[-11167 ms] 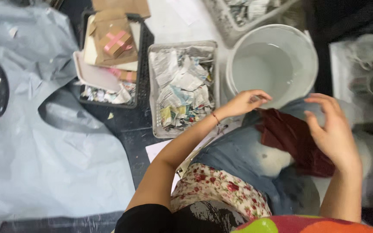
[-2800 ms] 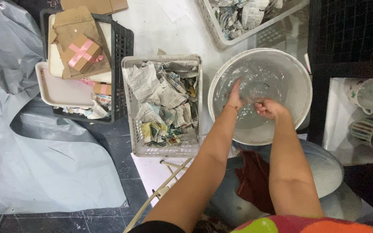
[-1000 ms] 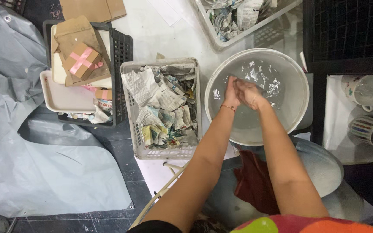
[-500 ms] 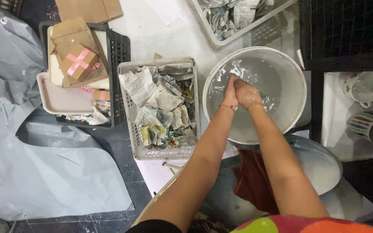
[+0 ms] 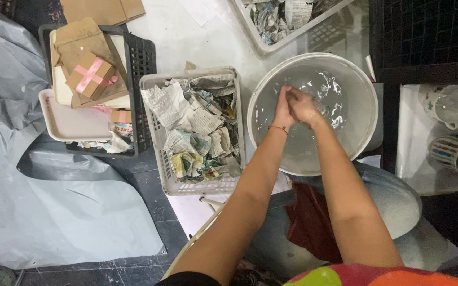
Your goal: The person washes clear drinking glasses in a bucket of water, then dries them with a brown cloth and places them on a nearby shelf. The person handles the glasses one at a time, rinsing and wiping each before stacking them.
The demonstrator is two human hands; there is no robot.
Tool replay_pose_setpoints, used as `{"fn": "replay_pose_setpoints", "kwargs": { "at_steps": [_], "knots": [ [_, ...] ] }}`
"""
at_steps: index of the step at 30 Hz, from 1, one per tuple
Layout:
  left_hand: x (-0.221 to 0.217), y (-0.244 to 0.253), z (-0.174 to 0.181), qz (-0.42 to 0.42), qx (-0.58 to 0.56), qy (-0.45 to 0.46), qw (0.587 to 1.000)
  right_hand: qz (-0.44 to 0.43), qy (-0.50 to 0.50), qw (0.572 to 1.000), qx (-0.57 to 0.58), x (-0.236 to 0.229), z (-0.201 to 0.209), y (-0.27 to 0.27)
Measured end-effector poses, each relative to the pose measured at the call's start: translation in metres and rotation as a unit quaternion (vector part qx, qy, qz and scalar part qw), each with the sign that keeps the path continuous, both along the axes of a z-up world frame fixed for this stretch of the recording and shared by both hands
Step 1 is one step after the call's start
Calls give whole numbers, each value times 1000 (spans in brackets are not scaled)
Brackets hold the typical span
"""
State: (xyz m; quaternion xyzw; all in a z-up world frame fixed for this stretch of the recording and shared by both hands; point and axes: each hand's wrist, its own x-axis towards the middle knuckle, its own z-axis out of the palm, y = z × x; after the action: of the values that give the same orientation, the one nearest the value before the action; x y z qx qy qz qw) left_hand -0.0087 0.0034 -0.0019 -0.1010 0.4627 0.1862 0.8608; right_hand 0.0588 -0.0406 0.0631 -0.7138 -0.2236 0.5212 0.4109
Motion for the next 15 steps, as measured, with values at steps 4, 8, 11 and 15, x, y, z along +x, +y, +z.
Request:
{"fn": "replay_pose_setpoints", "kwargs": {
  "at_steps": [4, 8, 11, 15],
  "knots": [
    [0, -4, -12, 37, 20, -32, 999, 50, -96, 993, -48, -1, 27, 8],
    [0, -1, -13, 20, 33, -92, 995, 230, -341, 905, -108, -7, 57, 13],
    [2, 5, -2, -94, 80, 36, 992, 166, -346, 899, -212, -14, 53, 10],
    [6, 8, 19, -67, 138, 40, 987, 214, -591, 778, 15, -13, 20, -7]
  ]
}}
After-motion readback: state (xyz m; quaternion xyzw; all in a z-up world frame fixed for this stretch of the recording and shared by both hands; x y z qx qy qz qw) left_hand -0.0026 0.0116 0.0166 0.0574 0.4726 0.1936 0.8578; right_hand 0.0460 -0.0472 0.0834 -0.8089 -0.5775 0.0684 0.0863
